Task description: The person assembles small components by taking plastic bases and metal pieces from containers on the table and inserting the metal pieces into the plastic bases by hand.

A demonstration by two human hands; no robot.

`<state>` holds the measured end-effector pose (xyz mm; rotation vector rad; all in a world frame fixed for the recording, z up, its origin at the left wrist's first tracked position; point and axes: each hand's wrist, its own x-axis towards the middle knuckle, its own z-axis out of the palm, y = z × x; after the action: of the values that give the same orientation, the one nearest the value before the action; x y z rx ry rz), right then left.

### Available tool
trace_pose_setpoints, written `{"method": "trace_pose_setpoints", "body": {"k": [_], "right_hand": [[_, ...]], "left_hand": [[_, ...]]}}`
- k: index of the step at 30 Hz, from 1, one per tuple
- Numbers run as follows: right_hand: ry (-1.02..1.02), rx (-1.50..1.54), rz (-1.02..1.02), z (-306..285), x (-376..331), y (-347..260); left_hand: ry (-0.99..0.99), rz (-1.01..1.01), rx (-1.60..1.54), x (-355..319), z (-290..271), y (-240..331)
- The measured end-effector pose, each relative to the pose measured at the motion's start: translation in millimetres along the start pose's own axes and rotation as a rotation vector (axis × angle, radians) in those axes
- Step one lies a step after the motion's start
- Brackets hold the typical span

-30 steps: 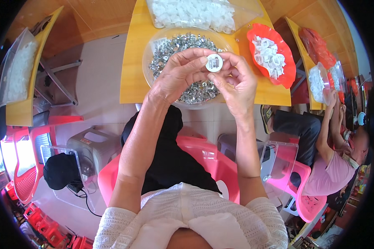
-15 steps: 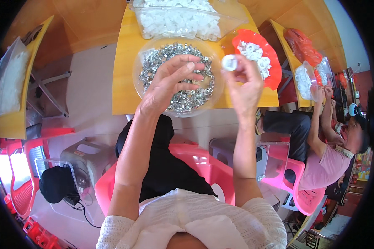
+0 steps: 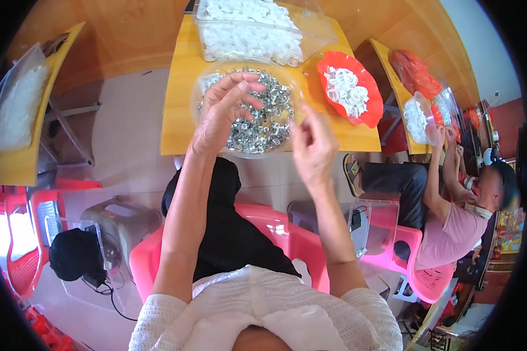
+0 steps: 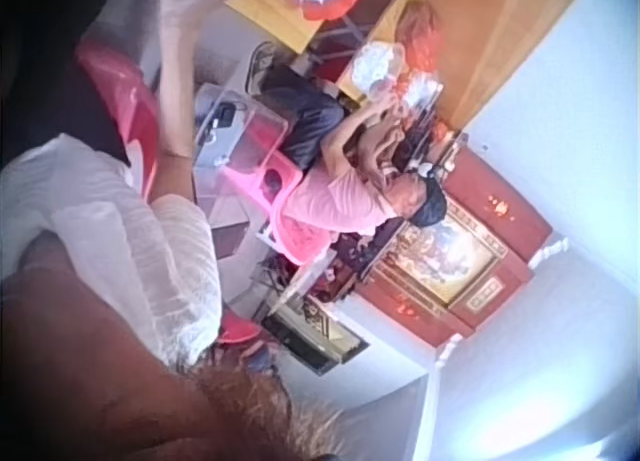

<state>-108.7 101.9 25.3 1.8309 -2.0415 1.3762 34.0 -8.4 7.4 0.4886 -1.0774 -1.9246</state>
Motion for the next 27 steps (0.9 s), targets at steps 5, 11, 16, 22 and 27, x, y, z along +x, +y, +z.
{"method": "trace_pose_setpoints", "body": {"k": [5, 11, 16, 22, 27], "right_hand": [[-0.076, 0.095, -0.183, 0.9, -33.3, -38.4], [-0.16, 0.155, -0.178, 14.7, -88.0, -33.3], [-0.333, 0.105, -0.085, 19.8, -129.5, -1.6], [-1.107, -0.351, -0.033, 29.8, -154.4, 6.2], [-1.247, -0.361, -0.083, 36.3, -164.7, 12.9]], "left_hand": [[0.186, 0.225, 0.052, -55.1, -14.3, 22.7], [0.699, 0.366, -0.093, -156.2, -63.0, 15.7], [0.966, 0.158, 0.001, -211.1, -75.4, -25.4], [0.987, 0.031, 0.134, -245.2, -68.5, -70.9], [0.926, 0.13, 0.283, -246.0, -61.3, -83.8]]}}
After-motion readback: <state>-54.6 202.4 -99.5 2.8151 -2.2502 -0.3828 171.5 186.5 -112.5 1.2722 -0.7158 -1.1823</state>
